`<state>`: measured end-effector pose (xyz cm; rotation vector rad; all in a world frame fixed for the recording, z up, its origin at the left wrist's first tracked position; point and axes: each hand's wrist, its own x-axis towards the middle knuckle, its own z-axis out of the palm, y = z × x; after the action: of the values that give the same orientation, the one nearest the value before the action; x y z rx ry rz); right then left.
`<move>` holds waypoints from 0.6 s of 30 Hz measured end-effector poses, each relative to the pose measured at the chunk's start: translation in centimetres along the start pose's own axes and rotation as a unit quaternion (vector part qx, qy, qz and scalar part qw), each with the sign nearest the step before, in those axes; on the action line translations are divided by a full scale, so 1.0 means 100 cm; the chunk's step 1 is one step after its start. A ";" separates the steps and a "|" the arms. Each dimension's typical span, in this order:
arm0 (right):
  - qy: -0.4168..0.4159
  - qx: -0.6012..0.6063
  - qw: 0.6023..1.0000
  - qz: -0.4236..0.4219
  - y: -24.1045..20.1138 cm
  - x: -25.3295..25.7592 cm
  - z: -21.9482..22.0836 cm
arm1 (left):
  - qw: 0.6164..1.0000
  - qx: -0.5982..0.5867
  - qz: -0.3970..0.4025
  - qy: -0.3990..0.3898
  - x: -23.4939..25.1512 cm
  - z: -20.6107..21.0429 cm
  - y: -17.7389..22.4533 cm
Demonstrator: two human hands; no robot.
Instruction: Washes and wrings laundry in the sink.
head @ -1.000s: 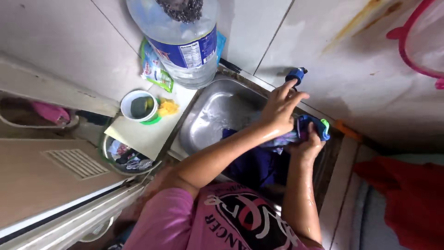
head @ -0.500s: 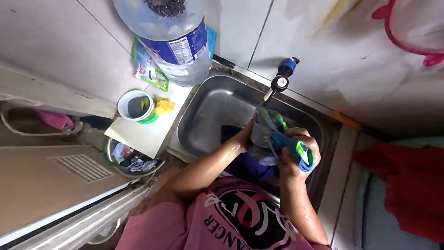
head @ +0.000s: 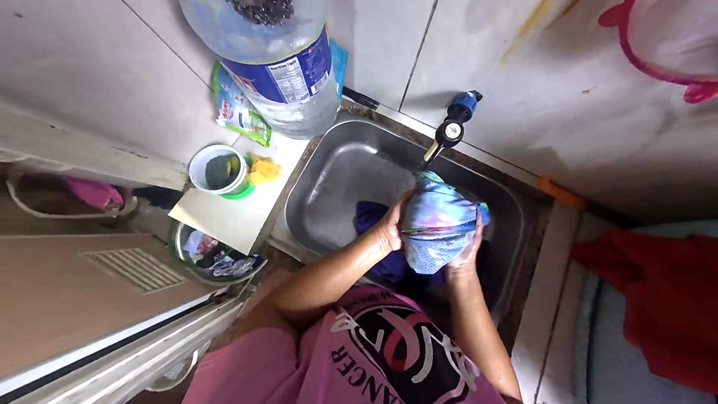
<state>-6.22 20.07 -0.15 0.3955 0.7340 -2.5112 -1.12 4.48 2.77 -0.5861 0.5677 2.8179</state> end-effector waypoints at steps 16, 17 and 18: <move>-0.417 -0.391 0.791 -0.220 -0.008 -0.017 0.044 | 0.996 -0.006 -0.070 -0.047 0.005 -0.016 -0.007; -0.426 -0.395 0.786 -0.209 -0.007 -0.017 0.044 | 0.997 0.006 -0.074 -0.027 -0.001 -0.012 -0.006; -0.434 -0.407 0.777 -0.206 -0.009 -0.017 0.044 | 0.996 0.011 -0.083 -0.010 -0.005 -0.007 -0.005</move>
<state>-5.87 18.81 4.47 -1.2505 1.4352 -2.0351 -0.27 4.55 2.25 -0.5718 0.5195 2.6559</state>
